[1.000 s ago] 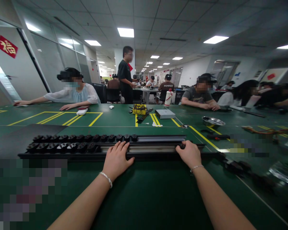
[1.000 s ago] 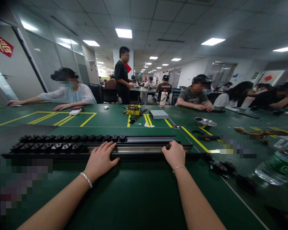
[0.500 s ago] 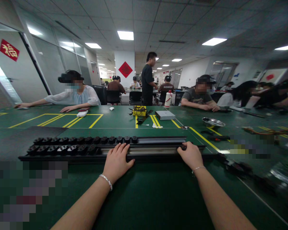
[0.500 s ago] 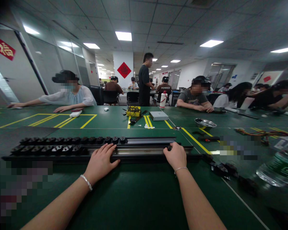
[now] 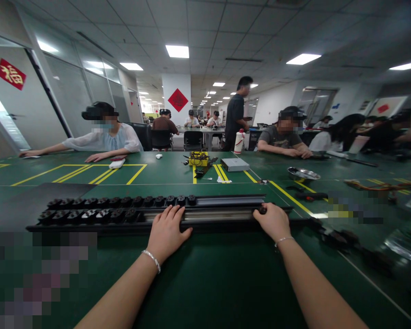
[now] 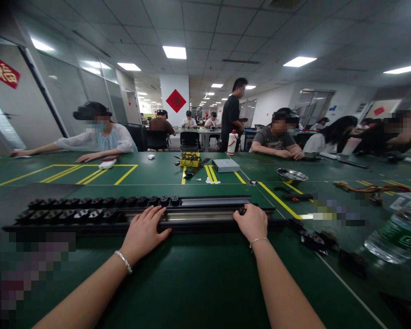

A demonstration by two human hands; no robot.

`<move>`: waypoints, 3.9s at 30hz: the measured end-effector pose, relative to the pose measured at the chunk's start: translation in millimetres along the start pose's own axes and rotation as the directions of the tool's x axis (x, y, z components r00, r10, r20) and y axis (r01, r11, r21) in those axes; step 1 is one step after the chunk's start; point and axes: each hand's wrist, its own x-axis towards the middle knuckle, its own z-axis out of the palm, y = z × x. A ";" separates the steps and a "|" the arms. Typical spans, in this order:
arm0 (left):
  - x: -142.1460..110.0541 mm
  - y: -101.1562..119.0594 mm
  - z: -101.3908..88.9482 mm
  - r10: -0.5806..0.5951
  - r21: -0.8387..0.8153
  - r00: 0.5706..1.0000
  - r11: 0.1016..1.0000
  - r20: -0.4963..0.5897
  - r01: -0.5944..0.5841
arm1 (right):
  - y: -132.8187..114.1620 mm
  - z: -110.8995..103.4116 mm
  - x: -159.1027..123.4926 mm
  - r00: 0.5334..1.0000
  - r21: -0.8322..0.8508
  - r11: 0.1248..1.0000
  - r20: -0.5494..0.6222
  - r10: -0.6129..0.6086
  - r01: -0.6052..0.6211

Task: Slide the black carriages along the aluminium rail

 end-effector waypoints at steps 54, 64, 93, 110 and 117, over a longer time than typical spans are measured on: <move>0.0 -0.1 -0.4 0.002 -0.024 1.000 1.000 -0.003 -0.002 | 6.7 -3.9 1.6 0.999 -0.019 1.000 0.028 0.017 -0.017; 0.2 0.5 -1.1 -0.015 -0.035 1.000 0.999 0.014 0.016 | 7.4 -3.5 2.2 0.999 -0.004 1.000 0.033 0.012 -0.012; 0.4 -1.8 -0.3 0.004 -0.023 1.000 1.000 -0.002 -0.004 | 7.5 -5.4 1.6 0.997 0.012 0.999 0.054 0.047 -0.047; 0.6 -2.0 1.2 0.014 -0.008 1.000 1.000 -0.020 -0.014 | 8.2 -4.3 1.8 0.998 0.010 0.999 0.037 0.042 -0.043; 0.4 -2.8 1.5 0.013 -0.004 1.000 1.000 -0.017 -0.013 | 9.4 -4.8 1.3 0.998 0.019 0.999 0.036 0.043 -0.043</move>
